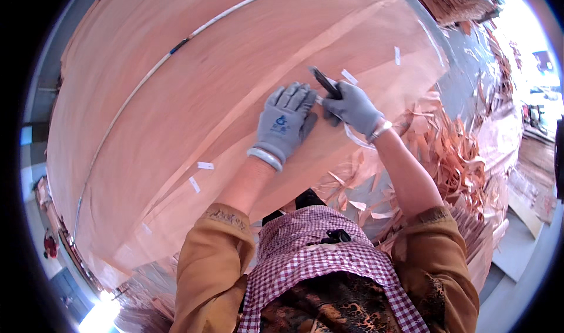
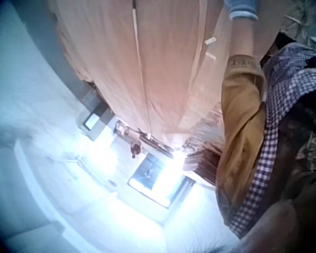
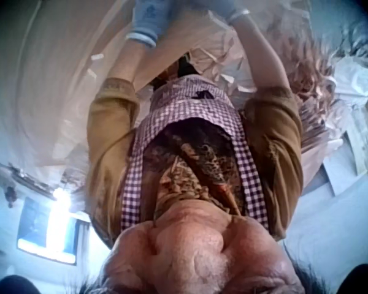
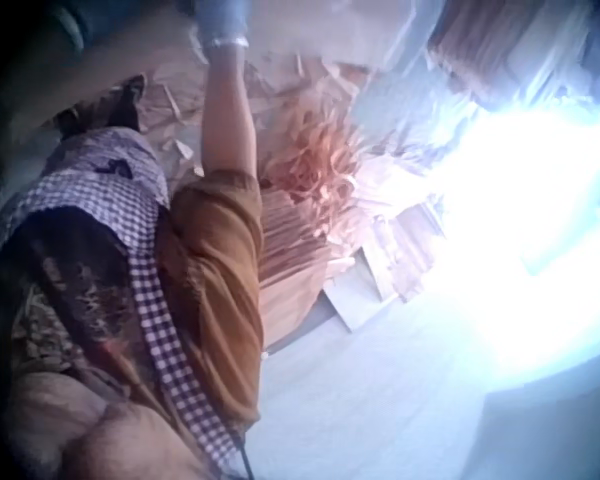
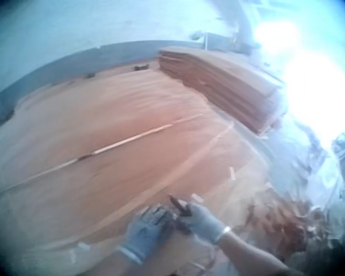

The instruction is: The person prepares large veneer sheets by trimming edges with a utility knife and moving them between stacks in a large workshop.

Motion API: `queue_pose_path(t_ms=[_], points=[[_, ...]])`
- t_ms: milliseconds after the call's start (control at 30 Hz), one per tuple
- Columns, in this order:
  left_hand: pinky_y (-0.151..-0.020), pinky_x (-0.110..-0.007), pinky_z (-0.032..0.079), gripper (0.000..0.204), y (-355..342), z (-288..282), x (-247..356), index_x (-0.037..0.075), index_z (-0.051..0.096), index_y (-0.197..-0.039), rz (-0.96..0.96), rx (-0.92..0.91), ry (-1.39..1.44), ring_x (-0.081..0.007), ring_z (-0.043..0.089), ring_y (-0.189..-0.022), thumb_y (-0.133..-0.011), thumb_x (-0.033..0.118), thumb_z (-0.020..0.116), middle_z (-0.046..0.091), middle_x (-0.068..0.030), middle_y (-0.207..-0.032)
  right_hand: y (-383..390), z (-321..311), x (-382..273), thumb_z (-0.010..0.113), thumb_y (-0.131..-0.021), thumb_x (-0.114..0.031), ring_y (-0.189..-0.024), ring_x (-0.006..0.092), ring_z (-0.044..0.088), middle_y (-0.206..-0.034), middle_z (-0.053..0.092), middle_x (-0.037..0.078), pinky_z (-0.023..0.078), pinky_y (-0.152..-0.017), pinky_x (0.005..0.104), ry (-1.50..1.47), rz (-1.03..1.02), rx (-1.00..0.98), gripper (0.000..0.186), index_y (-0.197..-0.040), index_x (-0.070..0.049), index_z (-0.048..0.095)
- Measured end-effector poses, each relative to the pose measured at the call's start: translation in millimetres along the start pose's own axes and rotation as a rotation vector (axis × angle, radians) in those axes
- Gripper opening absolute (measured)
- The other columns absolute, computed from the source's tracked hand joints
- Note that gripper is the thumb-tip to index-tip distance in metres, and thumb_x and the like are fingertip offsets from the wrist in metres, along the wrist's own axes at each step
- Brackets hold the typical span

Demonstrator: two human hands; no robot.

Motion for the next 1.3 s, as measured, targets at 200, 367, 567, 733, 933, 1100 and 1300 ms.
queue_pose_path(t_ms=[200, 367, 567, 733, 933, 1100, 1300], points=[[-0.094, -0.040, 0.039, 0.031, -10.3, -1.2, 0.3, 0.015, 0.064, -0.102, -0.044, -0.094, 0.002, -0.0226, 0.050, -0.111, -0.073, 0.024, 0.061, 0.057, -0.0035, -0.113, 34.5, -1.6, 19.4, 0.059, -0.083, -0.008, -0.052, 0.0099, 0.055, -0.063, 0.058, 0.004, 0.045, -0.046, 0.0249, -0.181, -0.106, -0.096, 0.008, -0.081, -0.002, 0.054], [-0.097, -0.040, 0.035, 0.033, 20.4, -14.9, -7.3, 0.017, 0.064, -0.104, -0.020, -0.023, -0.037, -0.0221, 0.047, -0.116, -0.074, 0.029, 0.061, 0.057, -0.0018, -0.116, 100.9, 93.2, -7.7, 0.057, -0.088, -0.011, -0.057, 0.0107, 0.057, -0.070, 0.062, 0.007, 0.047, -0.052, 0.0237, -0.061, 0.083, -0.278, 0.011, -0.092, 0.000, 0.056], [-0.106, -0.050, 0.025, 0.029, 172.8, -124.6, -74.3, 0.017, 0.062, -0.103, -0.126, 0.156, 0.022, -0.0254, 0.038, -0.126, -0.077, 0.028, 0.058, 0.047, -0.0079, -0.131, 132.9, 207.0, -26.0, 0.058, -0.088, -0.013, -0.066, 0.0080, 0.056, -0.076, 0.064, 0.004, 0.046, -0.061, 0.0231, 0.204, -0.138, -0.485, 0.021, -0.101, 0.003, 0.059], [-0.103, -0.052, 0.027, 0.037, 351.1, -257.9, -195.3, 0.020, 0.057, -0.114, -0.215, -0.237, -0.597, -0.0270, 0.040, -0.125, -0.079, 0.032, 0.058, 0.045, -0.0056, -0.131, 151.5, 324.1, -42.4, 0.058, -0.088, -0.016, -0.062, 0.0090, 0.057, -0.074, 0.064, 0.004, 0.046, -0.057, 0.0243, 0.278, -0.226, -0.511, 0.020, -0.096, 0.002, 0.059], [-0.106, -0.045, 0.025, 0.034, 457.1, -371.1, -302.5, 0.015, 0.062, -0.111, -0.701, -0.076, -0.650, -0.0255, 0.039, -0.127, -0.080, 0.030, 0.059, 0.049, -0.0068, -0.132, 143.1, 434.1, -60.6, 0.058, -0.088, -0.016, -0.058, 0.0095, 0.057, -0.073, 0.062, 0.005, 0.046, -0.053, 0.0233, 0.135, -0.085, -0.408, 0.020, -0.097, 0.002, 0.057], [-0.105, -0.044, 0.030, 0.021, 486.9, -304.9, -258.9, 0.011, 0.066, -0.093, -0.424, -0.060, -0.359, -0.0279, 0.041, -0.125, -0.076, 0.022, 0.064, 0.054, -0.0073, -0.126, 116.4, 488.5, -66.2, 0.055, -0.089, -0.013, -0.057, 0.0101, 0.056, -0.077, 0.062, 0.006, 0.047, -0.052, 0.0234, 0.032, -0.063, -0.387, 0.019, -0.100, 0.002, 0.055], [-0.104, -0.043, 0.031, 0.007, 496.3, -306.3, -278.4, 0.008, 0.060, -0.076, -0.530, 0.087, -0.297, -0.0274, 0.045, -0.120, -0.073, 0.013, 0.064, 0.057, -0.0073, -0.119, 103.3, 502.7, -56.4, 0.055, -0.089, -0.012, -0.060, 0.0104, 0.057, -0.078, 0.062, 0.007, 0.047, -0.051, 0.0236, 0.145, -0.019, -0.349, 0.019, -0.102, 0.002, 0.054]])
Point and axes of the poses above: each hand's wrist, its own y-axis away from the middle knuckle, its own z-axis out of the palm, x = y × z, the point moved 7 cm from there along -y, towards the middle knuckle
